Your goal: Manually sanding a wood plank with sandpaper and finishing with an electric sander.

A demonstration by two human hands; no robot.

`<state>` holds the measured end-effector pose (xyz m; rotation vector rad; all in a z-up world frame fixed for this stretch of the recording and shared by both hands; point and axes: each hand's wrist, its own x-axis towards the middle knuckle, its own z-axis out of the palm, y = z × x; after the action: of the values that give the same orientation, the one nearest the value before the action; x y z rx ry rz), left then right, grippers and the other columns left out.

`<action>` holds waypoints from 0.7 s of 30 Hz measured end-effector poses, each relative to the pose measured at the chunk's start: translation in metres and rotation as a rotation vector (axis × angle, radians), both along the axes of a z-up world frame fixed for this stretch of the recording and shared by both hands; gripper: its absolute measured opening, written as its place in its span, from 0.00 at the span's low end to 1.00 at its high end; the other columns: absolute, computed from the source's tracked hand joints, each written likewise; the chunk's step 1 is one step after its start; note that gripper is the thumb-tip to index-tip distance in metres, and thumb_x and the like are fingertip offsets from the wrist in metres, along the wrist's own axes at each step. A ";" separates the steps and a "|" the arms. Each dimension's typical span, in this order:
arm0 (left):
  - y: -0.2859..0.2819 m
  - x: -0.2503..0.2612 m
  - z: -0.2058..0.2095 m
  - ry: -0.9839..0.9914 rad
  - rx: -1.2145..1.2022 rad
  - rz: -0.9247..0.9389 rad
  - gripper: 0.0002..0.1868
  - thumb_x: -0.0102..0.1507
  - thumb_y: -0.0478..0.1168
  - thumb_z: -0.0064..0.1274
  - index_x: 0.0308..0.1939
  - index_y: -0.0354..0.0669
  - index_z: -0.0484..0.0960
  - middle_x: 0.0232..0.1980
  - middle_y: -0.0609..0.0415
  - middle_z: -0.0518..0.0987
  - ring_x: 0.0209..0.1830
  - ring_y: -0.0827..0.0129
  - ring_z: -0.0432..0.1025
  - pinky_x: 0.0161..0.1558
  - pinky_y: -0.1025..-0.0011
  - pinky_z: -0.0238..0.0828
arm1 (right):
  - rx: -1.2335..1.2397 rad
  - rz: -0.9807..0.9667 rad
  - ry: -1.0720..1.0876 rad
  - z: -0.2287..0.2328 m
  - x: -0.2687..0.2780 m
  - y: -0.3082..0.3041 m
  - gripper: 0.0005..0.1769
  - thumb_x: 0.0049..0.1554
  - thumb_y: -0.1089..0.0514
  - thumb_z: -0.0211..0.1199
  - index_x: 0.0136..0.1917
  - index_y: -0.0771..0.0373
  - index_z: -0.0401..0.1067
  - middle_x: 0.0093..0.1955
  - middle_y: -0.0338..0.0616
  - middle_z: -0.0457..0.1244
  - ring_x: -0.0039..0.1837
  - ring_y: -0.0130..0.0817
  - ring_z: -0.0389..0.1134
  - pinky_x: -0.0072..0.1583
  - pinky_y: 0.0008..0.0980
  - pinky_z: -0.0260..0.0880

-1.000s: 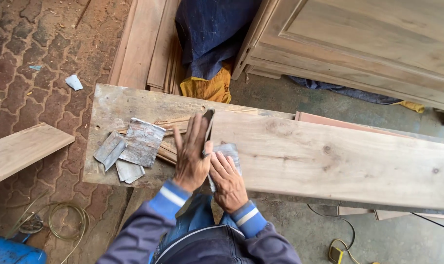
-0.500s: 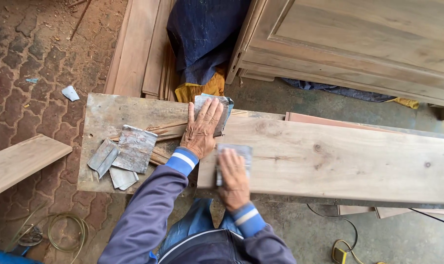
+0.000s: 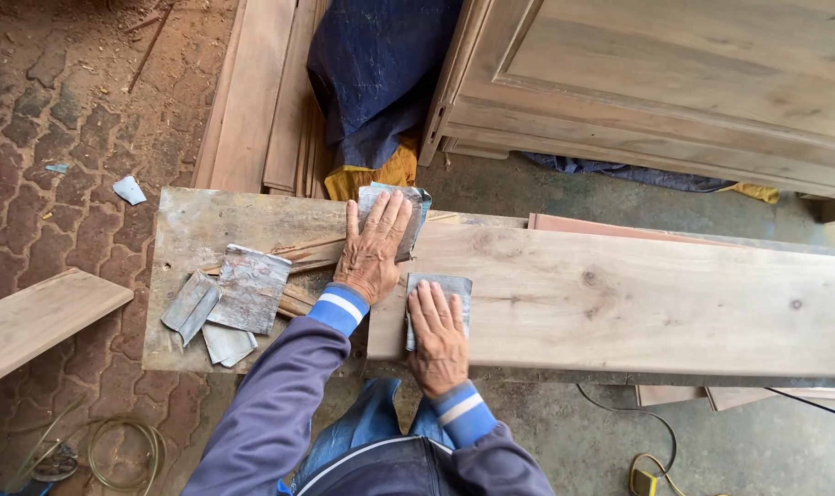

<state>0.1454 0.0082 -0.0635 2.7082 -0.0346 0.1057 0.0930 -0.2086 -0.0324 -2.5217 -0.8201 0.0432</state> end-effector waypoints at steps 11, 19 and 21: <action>0.002 0.004 -0.003 -0.026 -0.020 0.005 0.52 0.53 0.35 0.57 0.80 0.45 0.50 0.83 0.50 0.48 0.84 0.58 0.40 0.78 0.37 0.26 | -0.020 -0.190 -0.163 -0.029 0.010 -0.040 0.31 0.54 0.69 0.56 0.71 0.63 0.67 0.76 0.54 0.58 0.80 0.49 0.56 0.82 0.49 0.48; 0.002 0.003 0.004 -0.015 0.016 -0.028 0.53 0.53 0.36 0.57 0.80 0.44 0.48 0.83 0.48 0.47 0.84 0.57 0.39 0.78 0.37 0.27 | -0.119 0.093 -0.067 -0.007 0.029 -0.109 0.39 0.52 0.77 0.55 0.74 0.52 0.65 0.79 0.40 0.56 0.81 0.38 0.53 0.82 0.48 0.41; 0.002 0.001 0.004 -0.024 -0.063 -0.013 0.53 0.53 0.38 0.58 0.79 0.43 0.48 0.82 0.47 0.47 0.83 0.56 0.39 0.77 0.35 0.27 | -0.228 -0.004 -0.094 -0.008 0.038 -0.160 0.40 0.50 0.77 0.58 0.72 0.50 0.66 0.77 0.37 0.57 0.80 0.37 0.54 0.83 0.47 0.41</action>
<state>0.1468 0.0098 -0.0591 2.6436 -0.0547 0.1328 0.1305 -0.3689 -0.0402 -2.7565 -0.8922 0.0179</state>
